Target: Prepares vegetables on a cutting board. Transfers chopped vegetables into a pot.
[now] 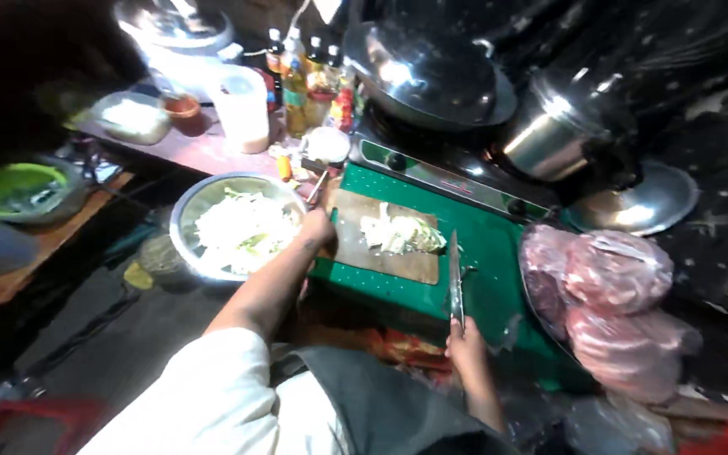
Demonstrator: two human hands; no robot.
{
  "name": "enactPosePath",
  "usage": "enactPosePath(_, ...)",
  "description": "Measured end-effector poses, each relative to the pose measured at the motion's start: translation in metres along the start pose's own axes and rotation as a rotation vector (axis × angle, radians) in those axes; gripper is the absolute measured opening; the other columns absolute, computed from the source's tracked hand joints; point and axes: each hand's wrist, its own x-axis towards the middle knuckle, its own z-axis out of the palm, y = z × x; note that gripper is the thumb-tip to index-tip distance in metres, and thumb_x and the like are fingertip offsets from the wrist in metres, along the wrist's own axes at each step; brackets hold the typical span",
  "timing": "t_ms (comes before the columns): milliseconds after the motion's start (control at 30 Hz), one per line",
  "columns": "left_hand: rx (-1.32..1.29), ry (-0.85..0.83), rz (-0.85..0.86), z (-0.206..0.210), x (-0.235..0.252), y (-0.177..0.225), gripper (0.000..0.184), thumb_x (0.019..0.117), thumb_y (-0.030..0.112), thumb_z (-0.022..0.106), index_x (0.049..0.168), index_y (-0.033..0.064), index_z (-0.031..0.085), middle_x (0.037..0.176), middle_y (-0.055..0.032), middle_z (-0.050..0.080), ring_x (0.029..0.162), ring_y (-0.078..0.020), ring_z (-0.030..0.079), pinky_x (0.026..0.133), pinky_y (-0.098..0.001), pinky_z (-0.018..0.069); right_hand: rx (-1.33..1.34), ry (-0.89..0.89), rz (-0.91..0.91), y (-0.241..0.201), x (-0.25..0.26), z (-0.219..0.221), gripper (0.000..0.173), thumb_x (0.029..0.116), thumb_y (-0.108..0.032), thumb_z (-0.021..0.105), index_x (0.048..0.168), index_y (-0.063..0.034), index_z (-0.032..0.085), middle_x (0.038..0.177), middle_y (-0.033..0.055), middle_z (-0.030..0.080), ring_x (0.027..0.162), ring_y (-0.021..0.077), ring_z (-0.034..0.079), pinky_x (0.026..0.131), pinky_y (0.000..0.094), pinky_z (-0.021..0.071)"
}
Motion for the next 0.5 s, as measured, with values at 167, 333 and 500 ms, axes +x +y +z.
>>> enactPosePath(167,-0.228,-0.036,0.001,-0.008,0.017,-0.018,0.051,0.0869,0.029,0.075,0.122,-0.0049,0.063,0.115,-0.0279,0.067,0.108,-0.0437,0.067,0.091,-0.0652,0.0529,0.035,-0.001,0.026,-0.021,-0.001,0.015,0.034,0.1123,-0.024,0.042,0.132,0.0019,0.053,0.078,0.0159,0.059,0.059,0.0255,0.062,0.058,0.0442,0.0564)
enactPosePath(333,-0.621,-0.131,-0.016,-0.007,0.028,-0.053,0.04,0.0961,0.016,0.064,0.132,0.0016,0.056,0.115,-0.0258,0.064,0.102,-0.0384,0.065,0.087,-0.0597,0.0525,0.013,-0.01,0.074,-0.033,0.004,0.028,0.034,0.1123,-0.024,0.042,0.132,0.001,0.053,0.077,0.0153,0.059,0.059,0.025,0.061,0.059,0.0438,0.0557)
enactPosePath(500,-0.961,-0.144,-0.004,-0.019,0.016,-0.08,0.034,0.0928,-0.004,0.054,0.126,0.0032,0.053,0.09,-0.007,0.056,0.07,-0.013,0.051,0.063,-0.0327,0.0462,-0.082,-0.042,0.014,-0.061,0.011,0.042,0.034,0.1123,-0.024,0.041,0.133,0.0008,0.053,0.081,0.0189,0.062,0.063,0.0297,0.064,0.063,0.049,0.0566)
